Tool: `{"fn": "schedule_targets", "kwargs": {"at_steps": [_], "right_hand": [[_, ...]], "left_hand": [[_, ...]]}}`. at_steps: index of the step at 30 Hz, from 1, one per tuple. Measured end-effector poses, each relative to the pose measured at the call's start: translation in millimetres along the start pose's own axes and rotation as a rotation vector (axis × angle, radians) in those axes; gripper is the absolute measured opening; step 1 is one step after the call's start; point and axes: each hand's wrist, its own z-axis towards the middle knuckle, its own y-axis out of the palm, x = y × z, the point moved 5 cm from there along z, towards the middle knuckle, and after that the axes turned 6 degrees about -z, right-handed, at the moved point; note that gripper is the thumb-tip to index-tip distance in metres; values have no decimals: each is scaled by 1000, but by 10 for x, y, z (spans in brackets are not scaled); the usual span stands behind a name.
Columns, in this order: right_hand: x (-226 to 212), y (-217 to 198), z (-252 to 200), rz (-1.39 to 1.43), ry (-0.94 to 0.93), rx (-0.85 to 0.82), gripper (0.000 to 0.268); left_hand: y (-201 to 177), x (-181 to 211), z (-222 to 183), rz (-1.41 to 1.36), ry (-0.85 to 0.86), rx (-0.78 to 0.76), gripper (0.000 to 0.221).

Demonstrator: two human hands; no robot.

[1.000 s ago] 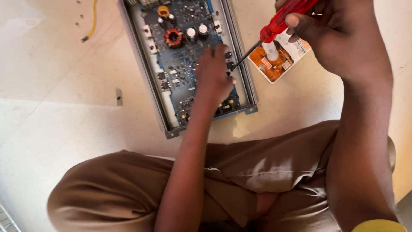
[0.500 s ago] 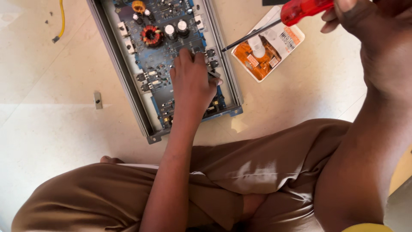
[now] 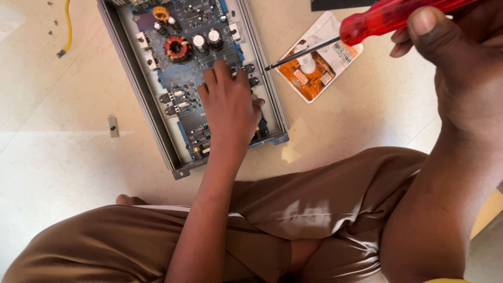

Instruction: The person uses a screwdriver to remove and replace components and screws on an internal circuit board of an audio amplifier.

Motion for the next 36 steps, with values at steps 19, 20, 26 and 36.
{"fn": "schedule_targets", "kwargs": {"at_steps": [19, 20, 26, 36], "right_hand": [[84, 139, 172, 38, 66, 62, 12], [86, 139, 172, 38, 68, 65, 12], [117, 139, 123, 57, 82, 82, 11], [149, 147, 128, 84, 87, 92, 10]], "left_hand": [[-52, -153, 150, -854, 13, 150, 50], [-61, -148, 151, -846, 23, 162, 50], [-73, -139, 134, -856, 19, 151, 50], [-108, -122, 137, -814, 38, 151, 49]]}}
